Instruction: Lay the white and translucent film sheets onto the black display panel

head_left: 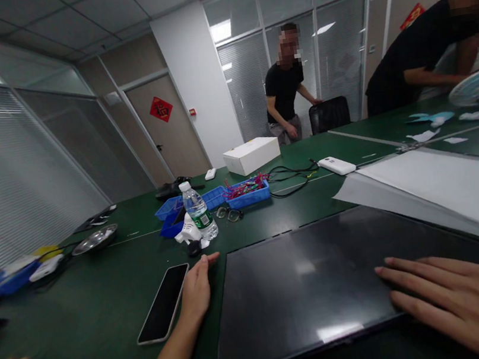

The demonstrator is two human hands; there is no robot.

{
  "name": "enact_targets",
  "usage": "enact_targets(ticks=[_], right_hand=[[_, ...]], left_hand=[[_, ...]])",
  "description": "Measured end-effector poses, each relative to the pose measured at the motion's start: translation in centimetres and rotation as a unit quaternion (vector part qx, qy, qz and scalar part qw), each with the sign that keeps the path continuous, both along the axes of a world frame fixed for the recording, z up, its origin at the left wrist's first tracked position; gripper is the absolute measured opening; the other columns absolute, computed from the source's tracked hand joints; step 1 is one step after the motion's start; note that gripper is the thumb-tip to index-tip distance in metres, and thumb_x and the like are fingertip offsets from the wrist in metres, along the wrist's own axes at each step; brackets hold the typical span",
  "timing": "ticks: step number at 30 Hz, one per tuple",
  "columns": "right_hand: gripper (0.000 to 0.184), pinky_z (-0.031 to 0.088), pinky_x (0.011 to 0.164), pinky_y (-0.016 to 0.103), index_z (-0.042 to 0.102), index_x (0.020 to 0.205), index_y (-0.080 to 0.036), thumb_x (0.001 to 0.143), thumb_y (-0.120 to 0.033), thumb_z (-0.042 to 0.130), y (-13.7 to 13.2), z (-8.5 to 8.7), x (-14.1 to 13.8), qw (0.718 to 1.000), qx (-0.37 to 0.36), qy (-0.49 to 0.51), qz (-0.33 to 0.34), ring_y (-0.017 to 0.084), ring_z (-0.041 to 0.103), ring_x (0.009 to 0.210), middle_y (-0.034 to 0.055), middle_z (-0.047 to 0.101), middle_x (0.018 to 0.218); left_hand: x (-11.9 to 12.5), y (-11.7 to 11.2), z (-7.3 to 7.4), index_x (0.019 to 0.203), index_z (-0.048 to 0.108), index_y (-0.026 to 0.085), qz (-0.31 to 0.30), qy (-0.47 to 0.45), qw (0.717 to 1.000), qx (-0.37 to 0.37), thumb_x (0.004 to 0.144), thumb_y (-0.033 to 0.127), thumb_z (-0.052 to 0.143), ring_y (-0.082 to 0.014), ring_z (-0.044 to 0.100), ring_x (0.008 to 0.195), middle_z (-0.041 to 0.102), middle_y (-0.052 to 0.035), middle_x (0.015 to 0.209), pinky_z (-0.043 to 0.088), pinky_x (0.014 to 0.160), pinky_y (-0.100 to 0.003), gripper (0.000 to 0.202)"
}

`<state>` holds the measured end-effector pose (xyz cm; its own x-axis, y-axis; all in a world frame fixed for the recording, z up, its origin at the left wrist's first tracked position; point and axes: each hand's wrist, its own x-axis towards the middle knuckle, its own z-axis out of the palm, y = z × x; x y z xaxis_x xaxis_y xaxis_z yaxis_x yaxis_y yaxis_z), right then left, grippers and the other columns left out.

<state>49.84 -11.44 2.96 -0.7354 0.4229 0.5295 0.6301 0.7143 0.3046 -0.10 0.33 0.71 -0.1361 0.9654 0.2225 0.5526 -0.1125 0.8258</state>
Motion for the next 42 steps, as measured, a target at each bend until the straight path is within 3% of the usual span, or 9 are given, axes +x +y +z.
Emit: enact_targets(ticks=[5,8,12,15,20,26,33,39,42], right_hand=[[0.04,0.062,0.084,0.034,0.065,0.135,-0.026,0.105,-0.046,0.046,3.7,-0.3,-2.2,0.998,-0.05,-0.048,0.001,0.019,0.071,0.107,0.0035,0.068,0.13],[0.042,0.059,0.1,0.037,0.062,0.141,-0.028,0.104,-0.046,0.05,8.1,-1.9,1.0,0.991,-0.106,-0.001,-0.085,0.02,0.066,0.122,0.0038,0.064,0.138],[0.067,0.054,0.105,0.047,0.059,0.146,-0.014,0.099,-0.06,0.052,13.5,-4.5,7.4,0.951,-0.111,0.092,-0.274,0.031,0.062,0.127,0.0152,0.056,0.146],[0.06,0.06,0.087,0.035,0.067,0.137,-0.013,0.102,-0.059,0.049,15.1,-5.5,10.7,0.936,-0.151,0.096,-0.303,0.026,0.071,0.111,0.0158,0.065,0.134],[0.054,0.058,0.079,0.03,0.072,0.13,-0.017,0.102,-0.057,0.049,14.5,-5.7,11.9,0.931,-0.178,0.087,-0.307,0.022,0.073,0.102,0.013,0.069,0.127],[0.054,0.054,0.081,0.032,0.071,0.132,-0.018,0.102,-0.057,0.05,13.7,-5.4,11.0,0.932,-0.169,0.078,-0.312,0.025,0.072,0.103,0.0148,0.069,0.125],[0.048,0.047,0.071,0.028,0.077,0.113,-0.021,0.107,-0.049,0.038,12.8,-3.7,9.7,0.909,-0.172,0.101,-0.365,0.017,0.07,0.084,0.0099,0.073,0.111],[0.056,0.032,0.055,0.025,0.072,0.119,-0.014,0.107,-0.049,0.029,11.4,-1.3,10.0,0.861,-0.067,0.183,-0.47,0.018,0.058,0.062,0.0114,0.071,0.089],[0.057,0.035,0.059,0.028,0.071,0.121,-0.012,0.107,-0.048,0.029,10.4,-0.5,9.7,0.866,-0.003,0.192,-0.463,0.02,0.059,0.072,0.0132,0.071,0.096]], left_hand=[[0.6,-0.4,0.3,0.117,0.079,0.019,-0.032,0.058,0.997,0.032,0.1,0.059,0.047,-0.0324,0.063,0.128,0.073,-0.0108,0.132,0.043,0.116,-0.05,0.055],[1.0,-0.6,0.6,0.115,0.08,0.02,-0.06,0.126,0.989,0.055,0.098,0.054,0.051,-0.0324,0.063,0.129,0.072,-0.0111,0.134,0.043,0.117,-0.051,0.048],[1.3,-1.1,1.0,0.133,0.073,0.024,-0.119,0.219,0.969,0.005,0.097,0.053,0.054,-0.0334,0.05,0.144,0.057,-0.0105,0.153,0.033,0.123,-0.056,0.049],[1.4,-1.3,1.1,0.148,0.061,0.028,-0.144,0.284,0.947,-0.041,0.096,0.056,0.058,-0.0348,0.033,0.154,0.041,-0.0095,0.165,0.021,0.126,-0.062,0.059],[1.2,-0.9,0.3,0.148,0.061,0.032,-0.101,0.333,0.935,-0.065,0.099,0.058,0.052,-0.0377,0.025,0.157,0.033,-0.0099,0.169,0.022,0.124,-0.064,0.056],[1.0,-0.4,0.1,0.148,0.062,0.023,-0.023,0.392,0.918,-0.063,0.103,0.049,0.043,-0.0404,0.041,0.149,0.044,-0.0195,0.162,0.03,0.121,-0.061,0.055],[0.4,0.0,-0.1,0.15,0.058,0.013,-0.037,0.377,0.921,-0.093,0.103,0.045,0.035,-0.0352,0.038,0.152,0.042,-0.025,0.161,0.03,0.123,-0.054,0.061],[-0.5,0.6,-0.8,0.147,0.061,0.017,-0.048,0.335,0.938,-0.071,0.101,0.047,0.039,-0.0343,0.037,0.152,0.043,-0.0221,0.161,0.032,0.122,-0.057,0.059],[-0.4,0.6,-0.6,0.147,0.062,0.018,-0.052,0.319,0.943,-0.074,0.1,0.048,0.04,-0.0345,0.038,0.151,0.043,-0.0203,0.162,0.032,0.122,-0.056,0.059]])
